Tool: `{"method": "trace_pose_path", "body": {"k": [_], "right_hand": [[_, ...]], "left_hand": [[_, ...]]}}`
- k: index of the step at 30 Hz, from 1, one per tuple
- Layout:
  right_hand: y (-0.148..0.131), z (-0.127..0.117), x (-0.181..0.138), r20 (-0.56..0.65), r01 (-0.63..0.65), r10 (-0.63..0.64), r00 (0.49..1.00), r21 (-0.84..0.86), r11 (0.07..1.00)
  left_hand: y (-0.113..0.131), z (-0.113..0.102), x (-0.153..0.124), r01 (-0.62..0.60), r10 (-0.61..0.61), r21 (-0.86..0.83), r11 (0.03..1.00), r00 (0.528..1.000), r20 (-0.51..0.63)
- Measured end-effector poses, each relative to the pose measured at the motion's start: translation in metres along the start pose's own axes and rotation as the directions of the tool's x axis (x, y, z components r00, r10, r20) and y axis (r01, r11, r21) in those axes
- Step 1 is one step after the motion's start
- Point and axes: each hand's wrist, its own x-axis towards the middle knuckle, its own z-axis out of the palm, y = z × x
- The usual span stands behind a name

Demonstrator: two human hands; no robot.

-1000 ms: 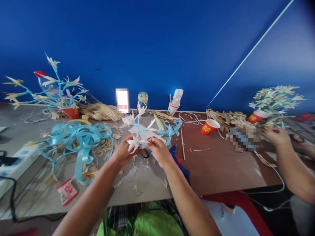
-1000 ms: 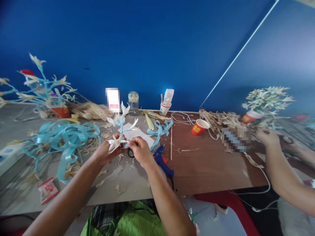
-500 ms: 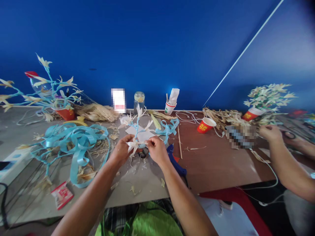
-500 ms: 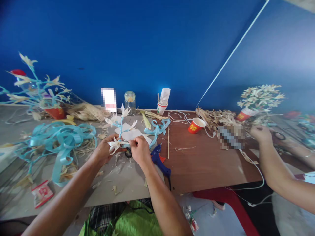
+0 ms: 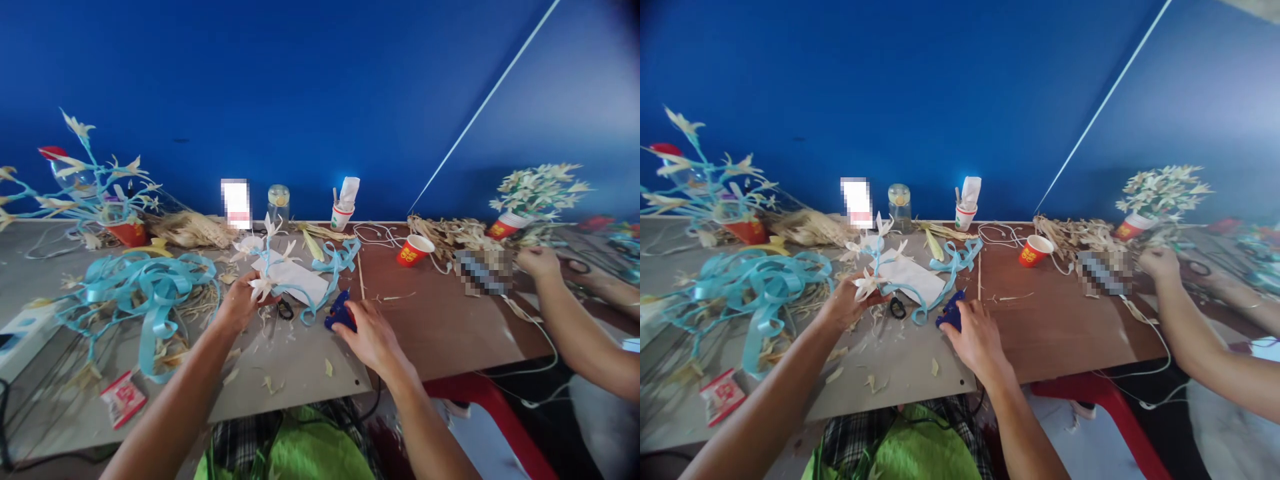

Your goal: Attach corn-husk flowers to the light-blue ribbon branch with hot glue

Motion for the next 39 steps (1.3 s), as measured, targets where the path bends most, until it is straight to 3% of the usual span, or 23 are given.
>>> {"method": "trace_pose_path", "body": {"k": [3,7,14,17,22,24,27,29,32,34,39], "right_hand": [[0.008,0.002,-0.001,0.060,-0.031,0.036,0.998,-0.078,0.996],[0.011,0.002,0.005,0.154,-0.052,0.059,0.986,-0.048,0.998],[0.024,0.006,-0.003,0.183,-0.053,0.057,0.981,-0.027,0.998],[0.029,0.005,-0.006,0.135,-0.026,0.022,0.991,0.026,0.999],[0.041,-0.009,-0.007,-0.084,-0.025,0.051,0.995,0.288,0.957],[0.044,-0.018,-0.008,-0.099,-0.048,0.116,0.988,0.518,0.854],[0.037,-0.029,-0.010,-0.057,-0.011,0.112,0.992,0.846,0.533],[0.024,-0.029,-0.010,-0.027,0.012,0.037,0.999,0.934,0.356],[0.000,-0.017,-0.005,0.117,-0.082,-0.123,0.985,0.963,0.257],[-0.014,-0.005,0.000,0.175,-0.116,-0.189,0.966,0.951,0.287],[-0.032,0.015,0.008,0.227,-0.116,-0.207,0.952,0.890,0.440]], "left_hand": [[-0.003,-0.005,0.007,0.043,-0.043,-0.044,0.998,0.999,-0.005],[-0.008,-0.010,0.010,0.020,-0.021,-0.083,0.996,1.000,-0.011],[-0.008,-0.009,0.007,0.019,-0.026,-0.128,0.992,0.998,-0.049],[-0.008,-0.010,0.009,0.016,-0.024,-0.141,0.990,0.998,-0.056],[-0.009,-0.015,0.012,0.023,-0.032,-0.140,0.990,0.998,-0.056],[-0.009,-0.014,0.012,0.013,-0.019,-0.131,0.991,0.999,-0.048],[-0.007,-0.012,0.010,-0.013,0.011,-0.098,0.995,1.000,-0.020],[-0.006,-0.009,0.007,-0.036,0.036,-0.069,0.997,0.999,-0.003],[-0.005,-0.006,0.004,-0.075,0.075,-0.029,0.997,0.997,-0.003],[-0.004,-0.004,0.002,-0.094,0.093,-0.017,0.995,0.995,-0.026],[-0.003,-0.005,0.000,-0.125,0.124,-0.023,0.992,0.992,-0.039]]}}
